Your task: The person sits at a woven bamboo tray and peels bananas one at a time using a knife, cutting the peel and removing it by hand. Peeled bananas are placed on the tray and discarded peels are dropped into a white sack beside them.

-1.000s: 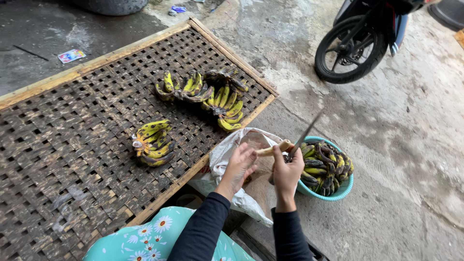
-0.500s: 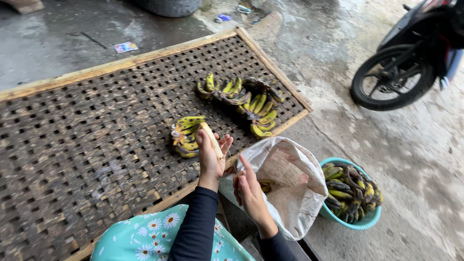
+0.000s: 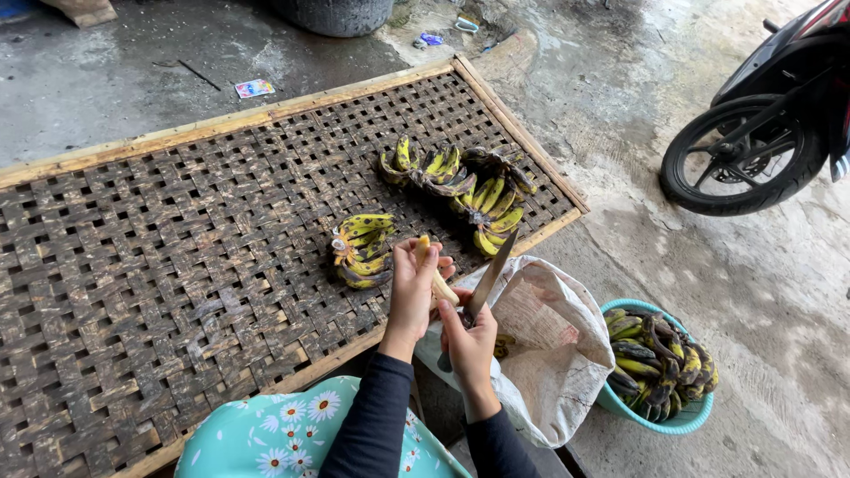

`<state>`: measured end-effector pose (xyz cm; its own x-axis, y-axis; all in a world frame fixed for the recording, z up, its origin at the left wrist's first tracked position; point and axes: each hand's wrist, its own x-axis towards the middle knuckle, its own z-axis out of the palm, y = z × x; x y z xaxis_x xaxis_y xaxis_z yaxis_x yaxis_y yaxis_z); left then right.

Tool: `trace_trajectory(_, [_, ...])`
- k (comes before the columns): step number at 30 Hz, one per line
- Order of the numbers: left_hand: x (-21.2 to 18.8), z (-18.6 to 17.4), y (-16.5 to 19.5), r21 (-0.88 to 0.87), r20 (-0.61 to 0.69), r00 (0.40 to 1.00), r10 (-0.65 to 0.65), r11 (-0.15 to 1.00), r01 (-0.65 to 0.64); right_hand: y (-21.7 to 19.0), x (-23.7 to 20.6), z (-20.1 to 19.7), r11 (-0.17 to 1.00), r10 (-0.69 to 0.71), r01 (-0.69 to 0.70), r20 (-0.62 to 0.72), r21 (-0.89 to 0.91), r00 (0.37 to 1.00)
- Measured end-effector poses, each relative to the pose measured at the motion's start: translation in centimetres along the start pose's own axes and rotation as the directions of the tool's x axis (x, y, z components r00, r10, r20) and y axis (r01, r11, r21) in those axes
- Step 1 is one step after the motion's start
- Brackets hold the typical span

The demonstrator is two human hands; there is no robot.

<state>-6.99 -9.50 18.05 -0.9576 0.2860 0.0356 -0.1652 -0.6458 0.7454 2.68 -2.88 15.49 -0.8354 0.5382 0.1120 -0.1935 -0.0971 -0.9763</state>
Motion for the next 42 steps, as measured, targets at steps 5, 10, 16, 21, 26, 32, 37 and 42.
trace_trajectory(5, [0.5, 0.9, -0.9, 0.116, -0.106, 0.992, 0.070, 0.992, -0.058, -1.6, -0.9, -0.4, 0.979, -0.156, 0.164, 0.071, -0.119, 0.985])
trace_trajectory(10, [1.7, -1.4, -2.6, -0.187, -0.199, 0.968, -0.152, 0.976, 0.115, -3.8, -2.1, -2.5, 0.996, -0.006, 0.029, 0.276, -0.080, 0.961])
trace_trajectory(16, [3.0, -3.7, -4.6, -0.323, -0.231, 0.938, -0.260, 0.930, 0.178, -3.7, -2.5, -3.9, 0.951, 0.042, 0.128, 0.527, -0.282, 0.849])
trace_trajectory(21, [3.5, -4.1, -4.8, -0.196, -0.221, 0.955, -0.200, 0.968, 0.158, -3.2, -2.1, -3.8, 0.921, 0.012, 0.213, 0.569, -0.327, 0.822])
trace_trajectory(26, [3.4, -3.9, -4.5, -0.171, -0.200, 0.957, -0.212, 0.969, 0.178, -3.5, -2.1, -3.6, 0.915, 0.101, 0.127, 0.523, -0.383, 0.847])
trace_trajectory(32, [3.6, -3.8, -4.5, -0.226, -0.173, 0.958, -0.229, 0.956, 0.188, -3.5, -2.0, -3.6, 0.907, 0.059, 0.175, 0.526, -0.384, 0.848])
trace_trajectory(37, [3.7, -4.0, -4.8, -0.273, -0.150, 0.965, -0.217, 0.947, 0.170, -3.2, -2.0, -3.6, 0.888, 0.011, 0.232, 0.524, -0.397, 0.852])
trace_trajectory(42, [3.6, -4.0, -4.8, -0.291, -0.153, 0.965, -0.212, 0.943, 0.161, -2.7, -1.9, -3.6, 0.888, 0.060, 0.180, 0.494, -0.424, 0.867])
